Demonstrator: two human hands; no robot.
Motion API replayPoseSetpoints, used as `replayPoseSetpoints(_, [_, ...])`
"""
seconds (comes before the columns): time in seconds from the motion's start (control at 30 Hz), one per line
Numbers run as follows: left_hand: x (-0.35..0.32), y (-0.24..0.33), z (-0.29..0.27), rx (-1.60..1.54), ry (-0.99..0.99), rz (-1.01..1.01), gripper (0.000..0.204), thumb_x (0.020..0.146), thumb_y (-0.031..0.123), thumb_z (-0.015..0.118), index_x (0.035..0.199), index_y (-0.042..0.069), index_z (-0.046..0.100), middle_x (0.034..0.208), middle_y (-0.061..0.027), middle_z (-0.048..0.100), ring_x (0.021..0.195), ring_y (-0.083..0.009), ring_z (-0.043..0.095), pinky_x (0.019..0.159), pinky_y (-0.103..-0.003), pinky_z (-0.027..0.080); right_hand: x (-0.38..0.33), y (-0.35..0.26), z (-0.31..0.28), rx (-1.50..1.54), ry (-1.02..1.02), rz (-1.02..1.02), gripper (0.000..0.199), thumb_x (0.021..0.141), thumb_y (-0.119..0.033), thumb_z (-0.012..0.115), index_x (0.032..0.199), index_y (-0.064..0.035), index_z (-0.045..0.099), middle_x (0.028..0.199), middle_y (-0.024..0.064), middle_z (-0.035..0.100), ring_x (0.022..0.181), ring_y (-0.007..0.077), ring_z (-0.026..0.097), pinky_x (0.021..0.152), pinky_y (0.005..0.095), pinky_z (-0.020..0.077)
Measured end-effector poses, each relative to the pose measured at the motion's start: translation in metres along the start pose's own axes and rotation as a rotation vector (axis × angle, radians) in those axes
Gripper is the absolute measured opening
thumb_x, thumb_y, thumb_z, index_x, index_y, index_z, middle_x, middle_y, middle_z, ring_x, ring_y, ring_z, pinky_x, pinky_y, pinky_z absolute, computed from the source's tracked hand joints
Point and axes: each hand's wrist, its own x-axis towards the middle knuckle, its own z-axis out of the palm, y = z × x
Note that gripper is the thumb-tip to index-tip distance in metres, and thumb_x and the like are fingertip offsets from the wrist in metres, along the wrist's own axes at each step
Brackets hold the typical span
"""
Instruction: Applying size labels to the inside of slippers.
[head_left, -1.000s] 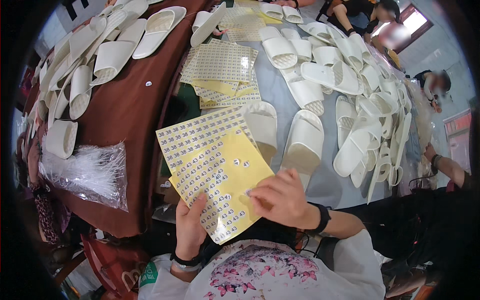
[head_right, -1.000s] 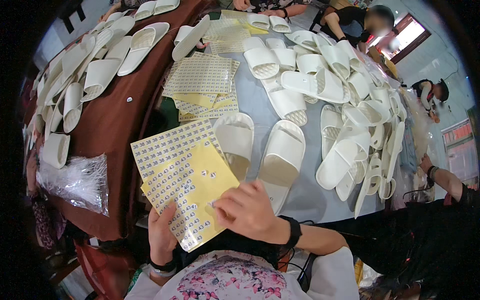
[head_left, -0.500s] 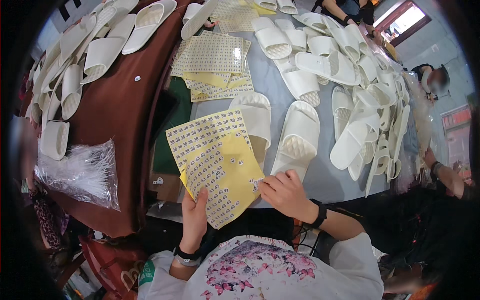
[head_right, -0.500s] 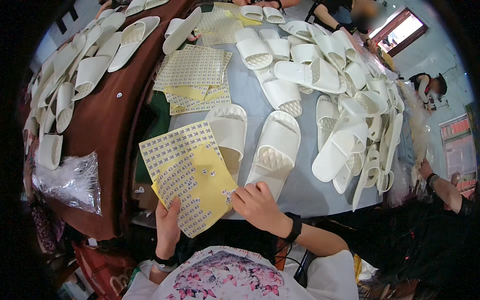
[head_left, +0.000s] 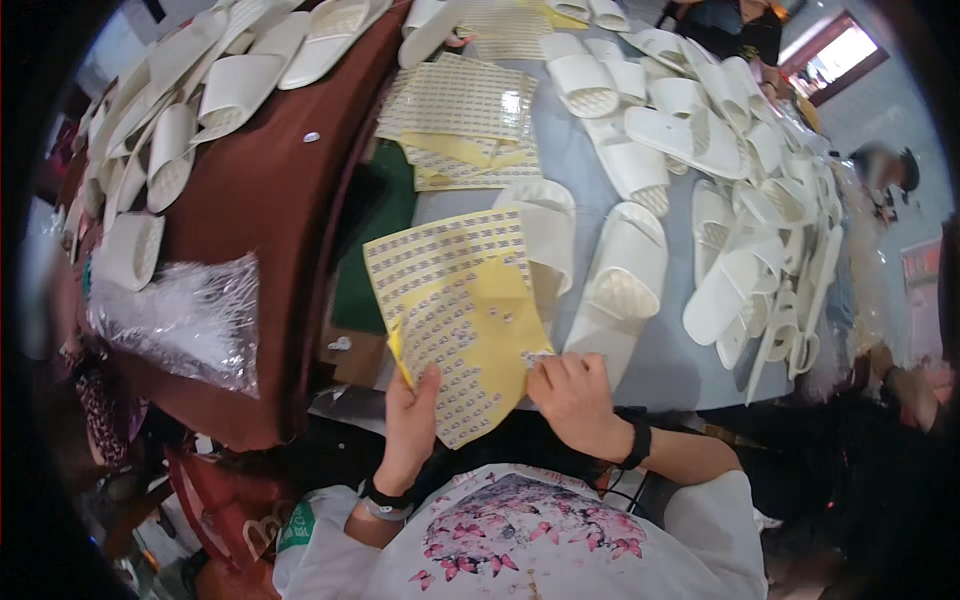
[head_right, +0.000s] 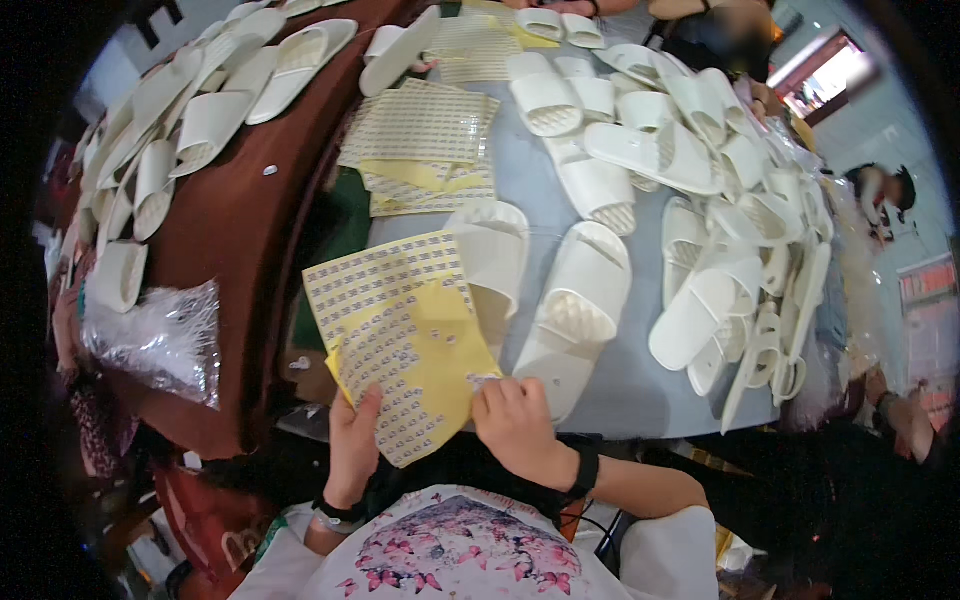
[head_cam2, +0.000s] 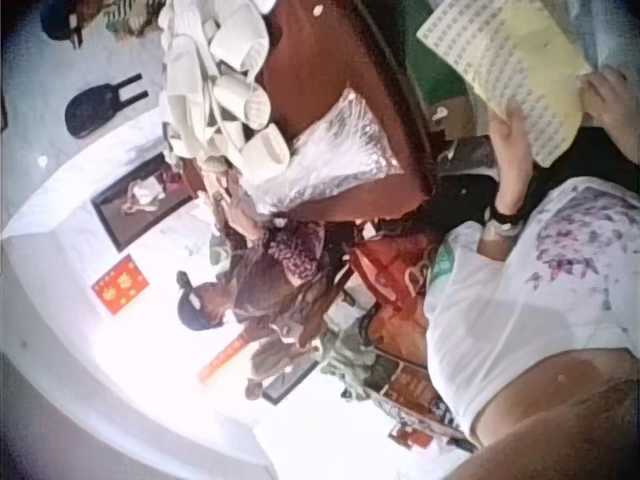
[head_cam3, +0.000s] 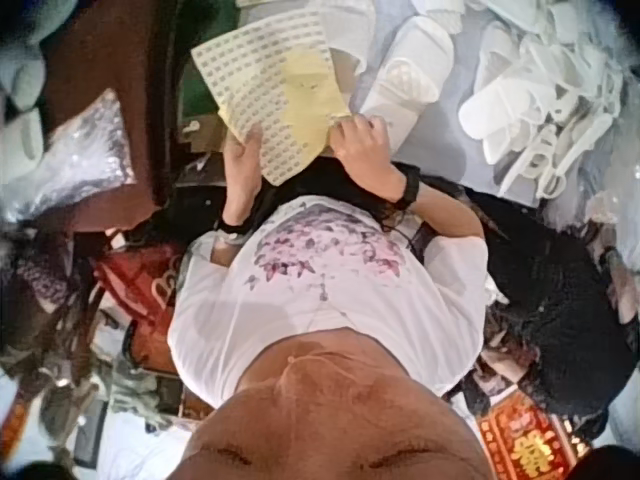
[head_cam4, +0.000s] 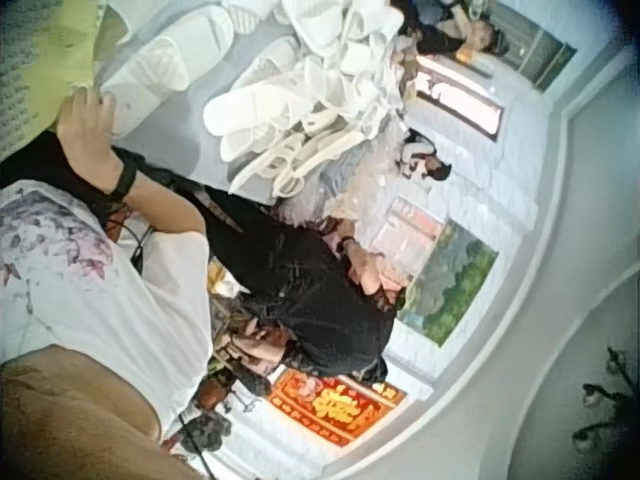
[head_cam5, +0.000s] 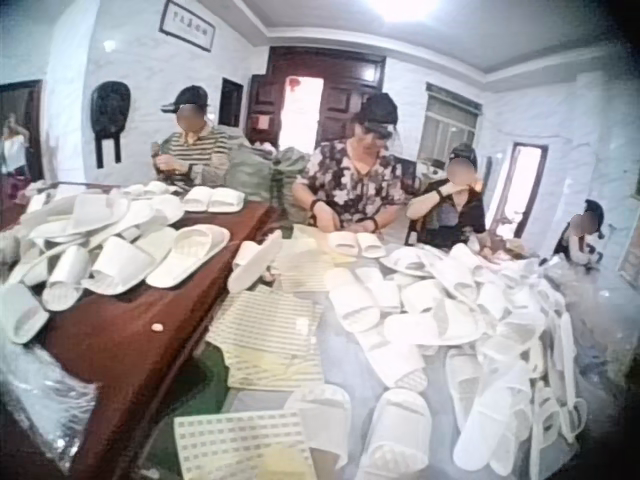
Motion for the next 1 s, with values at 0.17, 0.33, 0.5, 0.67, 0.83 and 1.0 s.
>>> replayPoseSetpoints(0.17, [-0.013, 0.019, -0.005, 0.194, 0.009, 0.058, 0.029, 0.093, 0.015, 0.045, 0.115, -0.003, 0.046, 0.108, -0.0064, 0.055, 0.094, -0.0084, 0.048, 0.081, -0.023, 0.040, 0.002, 0.034, -0.003, 0.669, 0.033, 0.312, 0.003, 0.071, -0.007, 0.061, 0.073, -0.0036, 0.061, 0.075, 0.0062, 0.057, 0.066, 0.0172, 0.052, 0.062, 0.0289, 0.0369])
replayPoseSetpoints(0.33, [-0.042, 0.062, -0.020, 0.087, 0.232, 0.259, 0.027, 0.090, 0.014, 0.050, 0.111, -0.003, 0.049, 0.099, -0.0031, 0.056, 0.087, -0.0068, 0.049, 0.076, -0.021, 0.040, 0.015, 0.044, -0.023, 1.501, -0.121, 0.885, 0.009, 0.079, -0.008, 0.062, 0.078, 0.0004, 0.066, 0.076, 0.0040, 0.060, 0.070, 0.0083, 0.053, 0.060, 0.0211, 0.0397])
replayPoseSetpoints(0.5, [-0.076, 0.103, -0.076, -0.057, 0.746, 0.816, 0.023, 0.085, 0.004, 0.053, 0.106, -0.004, 0.048, 0.101, -0.0131, 0.057, 0.086, -0.0163, 0.057, 0.077, -0.032, 0.048, 0.083, -0.016, -0.020, 0.968, 0.082, 0.205, 0.009, 0.072, -0.006, 0.065, 0.081, -0.0064, 0.066, 0.075, 0.0060, 0.058, 0.066, 0.0189, 0.054, 0.059, 0.0286, 0.0415])
replayPoseSetpoints(0.67, [-0.082, 0.106, -0.107, -0.167, 0.946, 0.856, 0.028, 0.085, 0.004, 0.053, 0.111, -0.004, 0.046, 0.107, -0.0121, 0.055, 0.091, -0.0169, 0.056, 0.076, -0.031, 0.048, 0.148, -0.087, 0.016, 0.510, 0.365, -0.237, 0.005, 0.068, -0.010, 0.061, 0.067, -0.0050, 0.061, 0.074, 0.0063, 0.054, 0.069, 0.0197, 0.050, 0.061, 0.0299, 0.0382])
replayPoseSetpoints(0.83, [-0.076, 0.097, -0.111, -0.259, 0.827, 0.715, 0.027, 0.085, 0.003, 0.053, 0.111, -0.003, 0.048, 0.105, -0.0094, 0.055, 0.090, -0.0139, 0.054, 0.077, -0.027, 0.044, 0.141, -0.125, 0.054, -0.020, 0.059, -0.504, 0.020, 0.069, -0.017, 0.052, 0.074, -0.0015, 0.065, 0.080, 0.0094, 0.055, 0.079, 0.0227, 0.048, 0.065, 0.0328, 0.0349])
replayPoseSetpoints(1.0, [-0.083, 0.098, -0.120, -0.247, 0.781, 0.693, 0.028, 0.084, 0.004, 0.054, 0.110, -0.005, 0.047, 0.101, -0.0086, 0.057, 0.086, -0.0141, 0.056, 0.074, -0.027, 0.044, 0.133, -0.145, 0.047, -0.135, -0.059, -0.554, 0.031, 0.075, -0.025, 0.049, 0.080, 0.0000, 0.067, 0.086, 0.0120, 0.056, 0.085, 0.0253, 0.048, 0.071, 0.0336, 0.0335])
